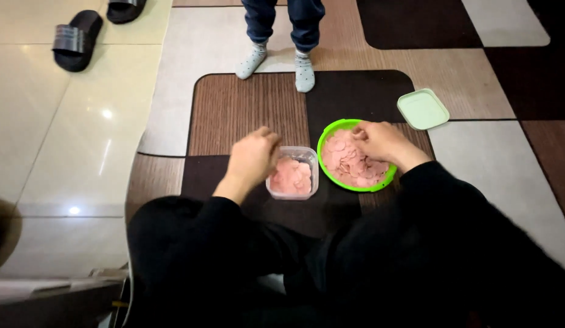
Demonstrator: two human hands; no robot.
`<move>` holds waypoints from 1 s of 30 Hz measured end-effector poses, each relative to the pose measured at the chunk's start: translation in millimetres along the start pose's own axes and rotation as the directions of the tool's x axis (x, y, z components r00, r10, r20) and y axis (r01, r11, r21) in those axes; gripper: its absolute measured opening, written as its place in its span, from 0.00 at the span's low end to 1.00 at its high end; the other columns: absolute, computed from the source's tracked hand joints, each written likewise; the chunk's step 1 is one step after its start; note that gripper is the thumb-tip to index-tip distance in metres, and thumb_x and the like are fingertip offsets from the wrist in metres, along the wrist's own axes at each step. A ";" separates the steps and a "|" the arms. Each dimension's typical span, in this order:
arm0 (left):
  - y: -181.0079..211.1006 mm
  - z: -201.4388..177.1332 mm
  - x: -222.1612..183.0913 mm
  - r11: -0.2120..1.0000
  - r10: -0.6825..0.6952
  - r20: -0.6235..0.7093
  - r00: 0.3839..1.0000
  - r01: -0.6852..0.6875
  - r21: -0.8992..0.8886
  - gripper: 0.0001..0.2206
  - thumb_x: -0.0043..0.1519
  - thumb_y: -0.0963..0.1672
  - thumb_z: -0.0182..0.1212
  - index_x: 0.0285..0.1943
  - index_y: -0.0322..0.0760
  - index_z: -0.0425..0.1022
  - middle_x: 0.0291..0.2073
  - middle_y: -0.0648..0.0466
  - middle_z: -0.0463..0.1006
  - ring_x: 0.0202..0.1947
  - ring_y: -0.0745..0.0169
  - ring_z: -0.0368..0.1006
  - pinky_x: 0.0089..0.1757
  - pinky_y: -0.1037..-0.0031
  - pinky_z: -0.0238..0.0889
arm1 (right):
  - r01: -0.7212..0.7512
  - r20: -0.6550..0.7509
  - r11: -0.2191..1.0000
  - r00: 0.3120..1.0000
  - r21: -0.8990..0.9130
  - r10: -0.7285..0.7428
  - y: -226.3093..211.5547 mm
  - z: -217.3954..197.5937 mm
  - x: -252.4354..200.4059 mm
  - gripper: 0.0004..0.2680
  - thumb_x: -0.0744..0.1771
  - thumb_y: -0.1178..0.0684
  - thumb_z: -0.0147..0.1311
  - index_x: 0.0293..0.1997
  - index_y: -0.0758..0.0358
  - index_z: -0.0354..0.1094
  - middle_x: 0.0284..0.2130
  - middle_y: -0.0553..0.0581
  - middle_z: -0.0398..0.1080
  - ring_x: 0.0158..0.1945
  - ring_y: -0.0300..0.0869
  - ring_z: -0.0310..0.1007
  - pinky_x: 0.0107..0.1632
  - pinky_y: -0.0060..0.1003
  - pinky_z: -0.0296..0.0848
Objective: The person is sitting on the floor, separating thin slices of meat from a green bowl and placing them into a smaller clear plastic container.
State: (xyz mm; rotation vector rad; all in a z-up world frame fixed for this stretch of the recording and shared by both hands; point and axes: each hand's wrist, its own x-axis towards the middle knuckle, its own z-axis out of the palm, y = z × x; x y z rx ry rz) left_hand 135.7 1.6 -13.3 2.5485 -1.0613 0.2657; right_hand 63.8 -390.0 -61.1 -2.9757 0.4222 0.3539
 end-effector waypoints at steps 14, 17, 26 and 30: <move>6.8 11.5 22.1 0.999 0.039 0.276 0.960 -0.047 0.021 0.10 0.68 0.50 0.62 0.50 0.47 0.85 0.45 0.54 0.83 0.46 0.46 0.87 0.43 0.58 0.82 | 0.106 0.310 0.984 0.949 -0.142 -0.057 -16.9 47.4 43.3 0.39 0.61 0.28 0.75 0.81 0.41 0.60 0.70 0.64 0.64 0.74 0.70 0.71 0.70 0.65 0.77; 7.2 17.7 16.8 0.995 0.059 0.282 0.958 -0.080 0.063 0.11 0.67 0.50 0.64 0.53 0.48 0.85 0.43 0.54 0.83 0.44 0.47 0.87 0.42 0.60 0.81 | 0.145 0.286 0.976 0.954 -0.166 -0.093 -35.4 29.8 39.7 0.32 0.65 0.34 0.71 0.77 0.49 0.64 0.67 0.66 0.67 0.71 0.71 0.74 0.68 0.67 0.78; 13.5 15.5 11.1 0.993 0.105 0.282 0.954 -0.115 0.018 0.14 0.69 0.49 0.64 0.60 0.46 0.85 0.41 0.51 0.84 0.43 0.46 0.87 0.43 0.60 0.78 | 0.179 0.229 0.976 0.962 -0.128 -0.146 -46.5 7.9 44.9 0.14 0.72 0.42 0.57 0.63 0.47 0.80 0.57 0.64 0.81 0.66 0.63 0.80 0.67 0.60 0.79; 11.2 10.6 8.2 0.993 0.102 0.246 0.964 -0.113 0.031 0.14 0.70 0.49 0.63 0.61 0.48 0.86 0.42 0.51 0.85 0.42 0.47 0.88 0.42 0.61 0.79 | 0.087 0.163 0.994 0.984 -0.060 -0.076 -40.2 -24.5 38.9 0.12 0.71 0.41 0.58 0.55 0.46 0.86 0.52 0.64 0.85 0.63 0.62 0.83 0.65 0.60 0.80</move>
